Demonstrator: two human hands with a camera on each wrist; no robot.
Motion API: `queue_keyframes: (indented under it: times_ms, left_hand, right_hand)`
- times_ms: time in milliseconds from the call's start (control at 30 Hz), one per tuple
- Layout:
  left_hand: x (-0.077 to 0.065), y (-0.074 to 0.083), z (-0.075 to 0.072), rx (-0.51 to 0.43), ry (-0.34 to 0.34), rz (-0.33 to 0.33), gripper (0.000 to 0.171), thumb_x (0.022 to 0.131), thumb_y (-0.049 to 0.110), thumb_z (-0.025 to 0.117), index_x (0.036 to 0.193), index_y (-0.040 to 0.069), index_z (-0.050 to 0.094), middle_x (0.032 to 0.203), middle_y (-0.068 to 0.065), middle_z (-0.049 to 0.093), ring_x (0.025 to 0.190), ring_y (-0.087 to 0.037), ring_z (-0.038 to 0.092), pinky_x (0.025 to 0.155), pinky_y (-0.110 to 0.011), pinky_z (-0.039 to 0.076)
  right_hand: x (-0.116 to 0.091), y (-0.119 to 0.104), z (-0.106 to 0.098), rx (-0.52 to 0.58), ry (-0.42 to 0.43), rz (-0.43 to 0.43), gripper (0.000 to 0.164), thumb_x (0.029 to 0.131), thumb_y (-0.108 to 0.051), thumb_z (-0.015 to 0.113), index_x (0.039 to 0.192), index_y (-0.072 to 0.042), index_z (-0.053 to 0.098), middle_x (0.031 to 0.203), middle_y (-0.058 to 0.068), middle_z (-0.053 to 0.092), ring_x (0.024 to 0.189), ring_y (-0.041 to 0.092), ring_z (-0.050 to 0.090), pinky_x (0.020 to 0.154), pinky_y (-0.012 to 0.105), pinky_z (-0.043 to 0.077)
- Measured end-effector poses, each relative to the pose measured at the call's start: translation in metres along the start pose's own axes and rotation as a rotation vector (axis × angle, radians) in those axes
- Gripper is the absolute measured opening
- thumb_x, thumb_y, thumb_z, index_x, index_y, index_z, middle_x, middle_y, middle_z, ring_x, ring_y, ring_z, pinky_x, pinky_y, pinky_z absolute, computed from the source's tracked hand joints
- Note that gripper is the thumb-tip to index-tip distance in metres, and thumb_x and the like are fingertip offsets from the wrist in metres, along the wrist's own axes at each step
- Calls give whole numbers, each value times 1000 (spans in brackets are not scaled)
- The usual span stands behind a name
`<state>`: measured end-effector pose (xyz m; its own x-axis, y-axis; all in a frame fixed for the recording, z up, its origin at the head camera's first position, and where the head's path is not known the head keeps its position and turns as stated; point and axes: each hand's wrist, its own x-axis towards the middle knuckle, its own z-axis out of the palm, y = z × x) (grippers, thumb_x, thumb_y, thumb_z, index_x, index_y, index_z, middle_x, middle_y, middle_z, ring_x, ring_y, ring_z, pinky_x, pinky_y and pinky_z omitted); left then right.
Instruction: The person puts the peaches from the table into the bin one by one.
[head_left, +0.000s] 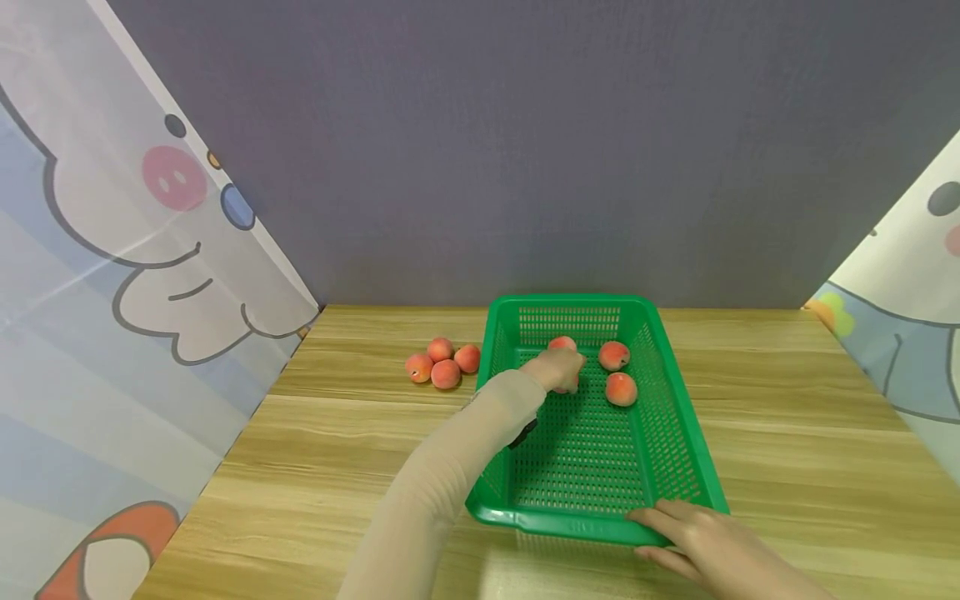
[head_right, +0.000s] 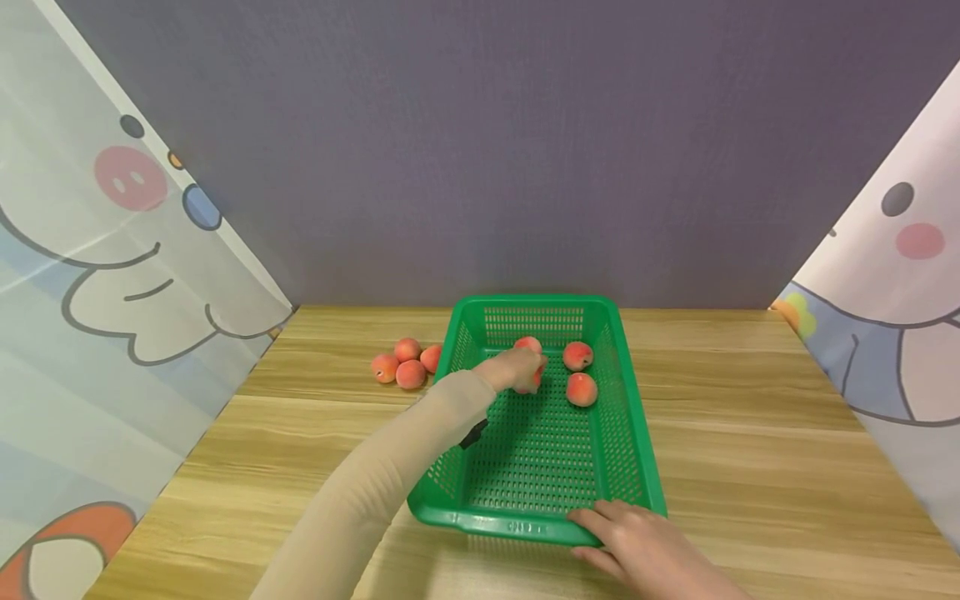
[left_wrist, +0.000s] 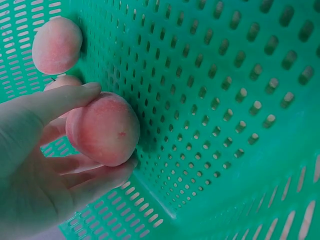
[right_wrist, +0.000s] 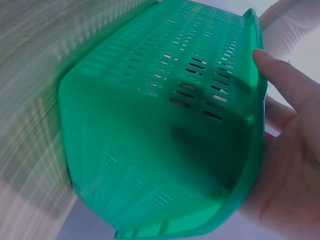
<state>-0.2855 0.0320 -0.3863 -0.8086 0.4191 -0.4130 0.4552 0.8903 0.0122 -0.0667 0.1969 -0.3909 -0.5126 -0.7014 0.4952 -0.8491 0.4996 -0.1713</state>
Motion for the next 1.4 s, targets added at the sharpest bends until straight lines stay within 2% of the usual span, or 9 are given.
queue_keyframes:
  times_ms: [100, 300, 600, 767, 867, 1167, 1300, 1400]
  left_hand:
    - [-1, -1, 0, 0, 8, 1, 34, 81, 24, 64, 113, 20, 55, 102, 3, 57, 78, -10, 53, 63, -25, 44]
    - [-15, 2, -6, 52, 34, 18, 33, 80, 29, 65, 110, 19, 55, 105, 5, 56, 90, -9, 55, 70, -23, 45]
    - [-24, 4, -13, 29, 40, 63, 39, 82, 28, 63, 117, 16, 52, 107, 3, 56, 88, -9, 55, 67, -22, 45]
    - [-30, 5, -21, 21, 50, 81, 33, 82, 26, 62, 113, 16, 55, 107, 4, 56, 90, -9, 54, 69, -22, 44]
    - [-35, 5, -27, 5, 53, 82, 35, 83, 25, 62, 115, 16, 54, 111, 4, 56, 92, -8, 53, 69, -21, 44]
    - [-57, -1, -47, -38, 67, 132, 39, 84, 20, 60, 121, 13, 51, 115, 1, 54, 70, -9, 49, 60, -20, 40]
    - [-68, -2, -57, -6, 85, 152, 41, 84, 23, 61, 123, 15, 50, 118, 2, 54, 71, -5, 51, 67, -18, 42]
    - [-78, -4, -63, -6, 111, 175, 42, 83, 25, 61, 122, 15, 50, 106, 4, 58, 74, -3, 52, 72, -18, 43]
  right_hand:
    - [0, 0, 0, -1, 1, -2, 31, 70, -23, 73, 97, -13, 62, 81, -8, 60, 69, 6, 59, 56, 9, 43]
    - [-1, 0, 0, 3, 1, 4, 30, 71, -23, 73, 97, -12, 62, 81, -9, 60, 68, 6, 59, 55, 9, 43]
    - [0, -1, -1, 6, -9, 14, 30, 72, -24, 72, 97, -12, 62, 81, -9, 59, 68, 7, 59, 54, 12, 44]
    - [0, -2, -2, 0, -17, 24, 30, 72, -24, 72, 97, -13, 62, 81, -9, 59, 68, 6, 59, 53, 12, 44]
    - [-1, -2, -3, 4, -35, 38, 30, 72, -24, 71, 98, -12, 62, 81, -8, 60, 69, 8, 59, 51, 15, 46]
    - [0, -2, -3, -7, -37, 33, 29, 72, -25, 72, 97, -13, 62, 80, -8, 60, 69, 9, 60, 51, 15, 45]
    - [0, -2, -3, -8, -44, 40, 30, 72, -25, 72, 97, -12, 62, 81, -7, 60, 69, 9, 60, 51, 17, 46]
    - [-1, -2, -4, -10, -49, 44, 30, 72, -25, 71, 97, -12, 62, 81, -7, 60, 69, 10, 60, 50, 18, 46]
